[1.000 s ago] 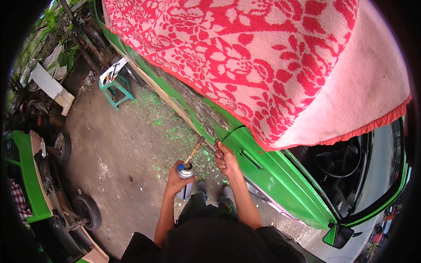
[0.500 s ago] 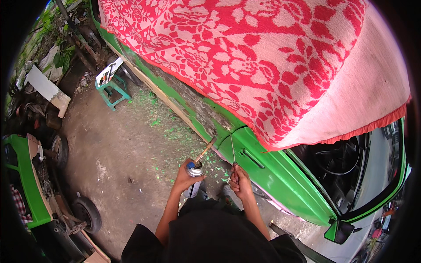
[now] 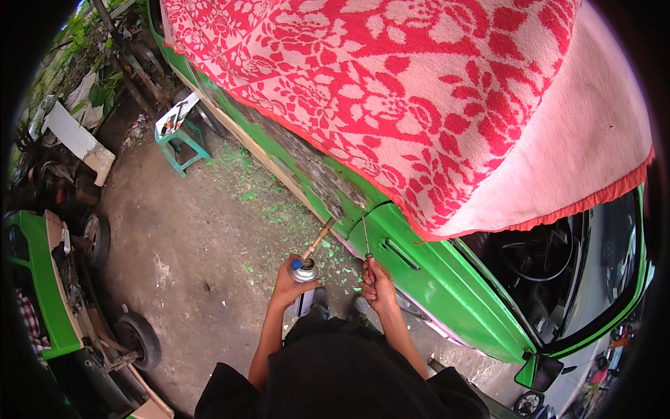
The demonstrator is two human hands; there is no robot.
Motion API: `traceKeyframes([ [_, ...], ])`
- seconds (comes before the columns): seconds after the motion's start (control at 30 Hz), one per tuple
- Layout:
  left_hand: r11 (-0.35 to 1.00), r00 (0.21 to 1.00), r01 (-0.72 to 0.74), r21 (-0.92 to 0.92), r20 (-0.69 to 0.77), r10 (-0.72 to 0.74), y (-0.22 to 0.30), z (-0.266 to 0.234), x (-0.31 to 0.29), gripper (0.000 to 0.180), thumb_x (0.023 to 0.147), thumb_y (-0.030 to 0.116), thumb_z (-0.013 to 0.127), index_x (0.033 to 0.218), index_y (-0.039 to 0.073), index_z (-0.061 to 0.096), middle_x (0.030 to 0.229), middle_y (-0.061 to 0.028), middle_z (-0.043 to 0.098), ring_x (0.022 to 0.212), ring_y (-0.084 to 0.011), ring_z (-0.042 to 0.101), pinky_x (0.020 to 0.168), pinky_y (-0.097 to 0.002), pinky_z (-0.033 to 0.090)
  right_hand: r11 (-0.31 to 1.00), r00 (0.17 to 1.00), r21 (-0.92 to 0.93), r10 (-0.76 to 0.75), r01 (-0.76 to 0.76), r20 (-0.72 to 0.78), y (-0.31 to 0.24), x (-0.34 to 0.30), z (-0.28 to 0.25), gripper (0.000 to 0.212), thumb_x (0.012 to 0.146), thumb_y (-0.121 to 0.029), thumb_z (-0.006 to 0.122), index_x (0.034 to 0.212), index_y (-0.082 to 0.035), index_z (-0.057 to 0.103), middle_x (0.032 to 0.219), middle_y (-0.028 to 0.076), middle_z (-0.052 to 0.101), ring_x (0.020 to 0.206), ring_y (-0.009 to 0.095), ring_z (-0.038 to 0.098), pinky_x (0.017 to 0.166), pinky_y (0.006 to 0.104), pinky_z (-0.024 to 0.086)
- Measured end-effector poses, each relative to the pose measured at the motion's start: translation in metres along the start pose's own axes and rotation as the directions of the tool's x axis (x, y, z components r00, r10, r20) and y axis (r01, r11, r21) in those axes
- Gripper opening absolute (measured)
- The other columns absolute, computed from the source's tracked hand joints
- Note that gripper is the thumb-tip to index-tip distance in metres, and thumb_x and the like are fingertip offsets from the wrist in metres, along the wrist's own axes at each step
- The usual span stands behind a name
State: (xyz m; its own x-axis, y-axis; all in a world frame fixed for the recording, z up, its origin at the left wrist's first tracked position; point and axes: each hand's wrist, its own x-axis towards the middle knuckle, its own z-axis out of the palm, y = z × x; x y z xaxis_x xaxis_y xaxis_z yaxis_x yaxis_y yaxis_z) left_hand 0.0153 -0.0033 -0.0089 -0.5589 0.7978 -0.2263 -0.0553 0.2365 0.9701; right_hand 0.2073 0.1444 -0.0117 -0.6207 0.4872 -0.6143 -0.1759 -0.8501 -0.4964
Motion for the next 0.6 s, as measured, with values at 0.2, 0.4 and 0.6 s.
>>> traceKeyframes([
  [0.2, 1.0, 1.0, 0.02, 0.015, 0.013, -0.02, 0.005, 0.001, -0.004, 0.049, 0.06, 0.007, 0.088, 0.094, 0.006, 0.053, 0.084, -0.0001, 0.059, 0.079, -0.0084, 0.056, 0.071, -0.0278, 0.048, 1.0, 0.999, 0.002, 0.016, -0.016, 0.032, -0.001, 0.008, 0.004, 0.025, 0.101, -0.036, 0.051, 0.092, -0.012, 0.05, 0.058, -0.002, 0.037, 0.036, 0.005, 0.026, 0.031, 0.0203, 0.016],
  [0.4, 1.0, 0.999, 0.023, -0.017, 0.038, -0.023, 0.0, 0.01, -0.002, 0.049, 0.061, 0.007, 0.088, 0.096, 0.006, 0.053, 0.086, 0.0001, 0.06, 0.081, -0.0085, 0.057, 0.072, -0.0268, 0.048, 1.0, 0.998, 0.027, 0.006, -0.008, 0.069, 0.002, 0.01, -0.01, 0.025, 0.101, -0.036, 0.05, 0.094, -0.012, 0.05, 0.056, -0.002, 0.035, 0.035, 0.005, 0.023, 0.029, 0.0201, 0.015],
  [0.6, 1.0, 1.0, 0.01, -0.012, 0.03, -0.01, 0.005, 0.01, 0.0, 0.049, 0.061, 0.007, 0.088, 0.096, 0.007, 0.052, 0.085, 0.0007, 0.059, 0.081, -0.0087, 0.057, 0.072, -0.0274, 0.048, 0.998, 0.998, 0.05, 0.019, -0.022, 0.064, 0.009, 0.016, -0.006, 0.026, 0.101, -0.036, 0.051, 0.094, -0.011, 0.051, 0.056, -0.002, 0.035, 0.034, 0.005, 0.022, 0.029, 0.0197, 0.015],
])
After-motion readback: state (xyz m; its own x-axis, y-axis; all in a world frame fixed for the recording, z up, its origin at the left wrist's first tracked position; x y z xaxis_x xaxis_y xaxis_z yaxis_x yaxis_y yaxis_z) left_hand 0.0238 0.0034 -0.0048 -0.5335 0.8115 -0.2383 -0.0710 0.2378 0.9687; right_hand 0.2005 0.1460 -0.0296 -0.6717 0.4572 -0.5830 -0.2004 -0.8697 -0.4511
